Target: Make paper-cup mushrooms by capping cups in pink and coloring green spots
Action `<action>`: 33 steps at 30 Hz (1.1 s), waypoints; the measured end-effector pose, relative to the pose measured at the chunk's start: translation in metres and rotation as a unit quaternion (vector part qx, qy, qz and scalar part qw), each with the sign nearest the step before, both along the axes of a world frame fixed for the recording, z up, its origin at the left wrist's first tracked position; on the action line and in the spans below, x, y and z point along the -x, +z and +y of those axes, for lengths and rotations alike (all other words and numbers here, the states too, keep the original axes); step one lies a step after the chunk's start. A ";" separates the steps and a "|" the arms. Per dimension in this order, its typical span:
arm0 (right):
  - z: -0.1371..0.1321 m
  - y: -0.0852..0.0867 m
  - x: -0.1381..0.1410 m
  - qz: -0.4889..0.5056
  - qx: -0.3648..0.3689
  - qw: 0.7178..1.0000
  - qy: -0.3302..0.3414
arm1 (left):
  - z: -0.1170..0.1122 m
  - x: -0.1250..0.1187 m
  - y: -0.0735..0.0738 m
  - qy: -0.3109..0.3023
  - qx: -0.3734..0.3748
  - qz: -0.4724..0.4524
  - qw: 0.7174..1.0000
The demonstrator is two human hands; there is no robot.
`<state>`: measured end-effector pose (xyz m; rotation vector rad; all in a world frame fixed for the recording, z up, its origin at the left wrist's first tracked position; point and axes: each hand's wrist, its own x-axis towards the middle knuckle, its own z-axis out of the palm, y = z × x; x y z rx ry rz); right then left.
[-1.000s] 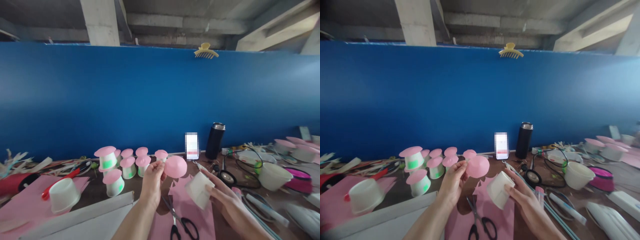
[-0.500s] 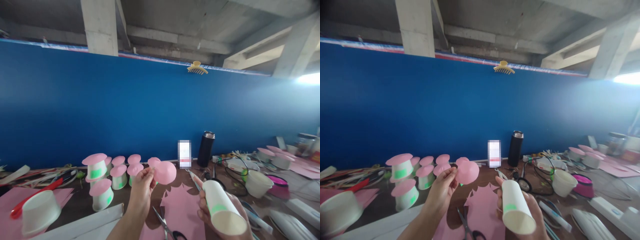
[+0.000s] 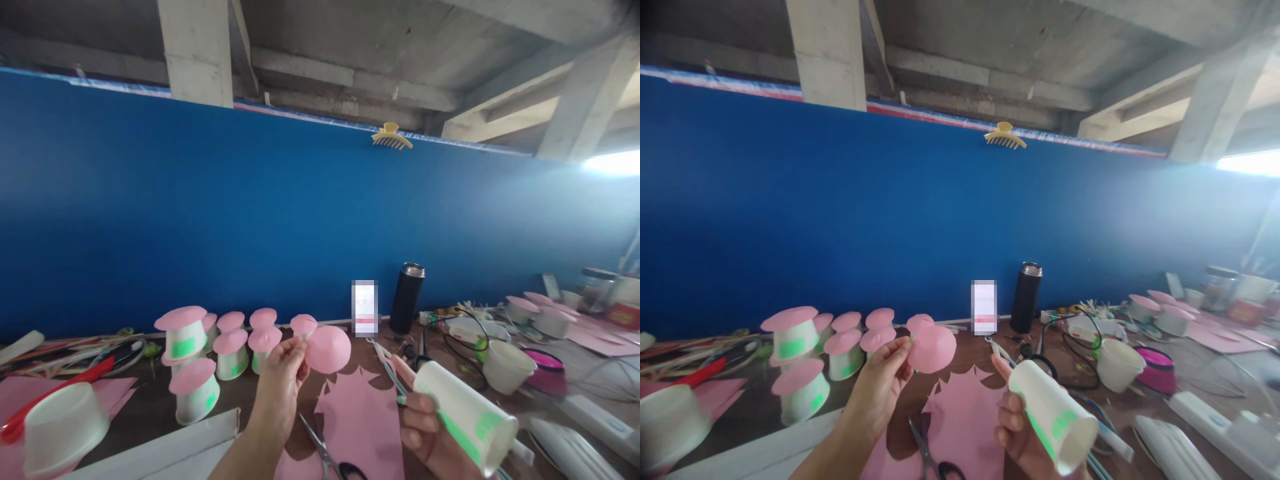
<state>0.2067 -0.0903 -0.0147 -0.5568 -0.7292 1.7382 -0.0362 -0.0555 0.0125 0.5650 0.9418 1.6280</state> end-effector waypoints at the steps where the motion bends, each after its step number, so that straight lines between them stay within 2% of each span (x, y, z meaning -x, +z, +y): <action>1: 0.001 0.001 -0.001 0.056 0.031 0.998 0.020 | 0.000 0.000 -0.001 0.001 -0.001 0.002 1.000; 2: 0.003 0.003 0.000 0.089 0.059 0.994 0.027 | 0.001 0.000 -0.001 0.002 -0.001 0.005 1.000; 3: 0.005 0.005 0.001 0.078 0.071 0.994 0.012 | 0.001 0.001 -0.002 0.006 0.000 0.007 1.000; 7: 0.013 0.008 0.009 -0.073 0.072 0.991 -0.087 | 0.002 0.002 -0.004 0.025 0.004 0.019 0.999; 13: 0.018 -0.006 0.013 -0.167 0.050 0.977 -0.120 | 0.001 0.000 -0.002 0.032 0.008 0.021 0.999; 17: 0.016 -0.007 0.014 -0.229 0.042 0.962 -0.141 | 0.001 0.000 -0.001 0.029 0.011 0.020 0.999; 27: 0.014 -0.003 0.018 -0.292 0.023 0.942 -0.166 | 0.000 -0.001 -0.003 0.023 0.009 0.023 0.999; 33: 0.015 -0.002 0.018 -0.294 0.015 0.942 -0.164 | 0.001 0.000 -0.003 0.019 0.003 0.030 0.999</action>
